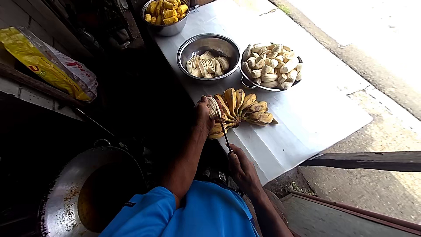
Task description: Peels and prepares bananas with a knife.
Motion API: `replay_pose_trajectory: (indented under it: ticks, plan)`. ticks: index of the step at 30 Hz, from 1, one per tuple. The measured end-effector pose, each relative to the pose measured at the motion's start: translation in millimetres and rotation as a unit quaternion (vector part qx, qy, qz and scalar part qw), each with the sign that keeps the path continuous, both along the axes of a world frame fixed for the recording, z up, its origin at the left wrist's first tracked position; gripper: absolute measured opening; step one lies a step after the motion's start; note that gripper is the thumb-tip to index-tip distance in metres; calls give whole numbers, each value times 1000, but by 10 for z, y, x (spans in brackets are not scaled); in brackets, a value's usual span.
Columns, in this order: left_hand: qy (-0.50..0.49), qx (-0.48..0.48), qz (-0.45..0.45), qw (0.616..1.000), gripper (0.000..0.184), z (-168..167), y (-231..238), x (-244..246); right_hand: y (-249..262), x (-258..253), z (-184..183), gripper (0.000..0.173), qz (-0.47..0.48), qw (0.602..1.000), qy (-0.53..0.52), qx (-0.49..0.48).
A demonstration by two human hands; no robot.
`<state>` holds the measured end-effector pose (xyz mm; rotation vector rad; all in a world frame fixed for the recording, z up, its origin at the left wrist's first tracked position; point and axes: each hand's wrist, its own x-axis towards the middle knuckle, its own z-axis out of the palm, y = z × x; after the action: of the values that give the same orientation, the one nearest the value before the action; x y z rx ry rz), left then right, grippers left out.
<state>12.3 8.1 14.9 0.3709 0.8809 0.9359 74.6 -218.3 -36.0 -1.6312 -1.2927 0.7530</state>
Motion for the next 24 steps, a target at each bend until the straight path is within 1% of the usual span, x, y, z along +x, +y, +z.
replay_pose_trajectory:
  ticks: [5,11,17,22,24]
  plan:
    - [12,24,-13,1000,39,-44,-78,5,80,18,-6,50,-22,998,-49,-19]
    - [25,49,-66,996,35,-50,-431,101,535,195,0,47,-44,992,-103,-50]
    - [18,60,-55,997,35,-43,-405,10,288,43,1,48,-56,983,-153,-84]
    - [29,62,-75,995,37,-102,-475,67,534,140,-14,48,-59,984,-140,-97]
    - [14,42,-87,995,38,-98,-412,69,513,150,-10,47,-55,987,-122,-87]
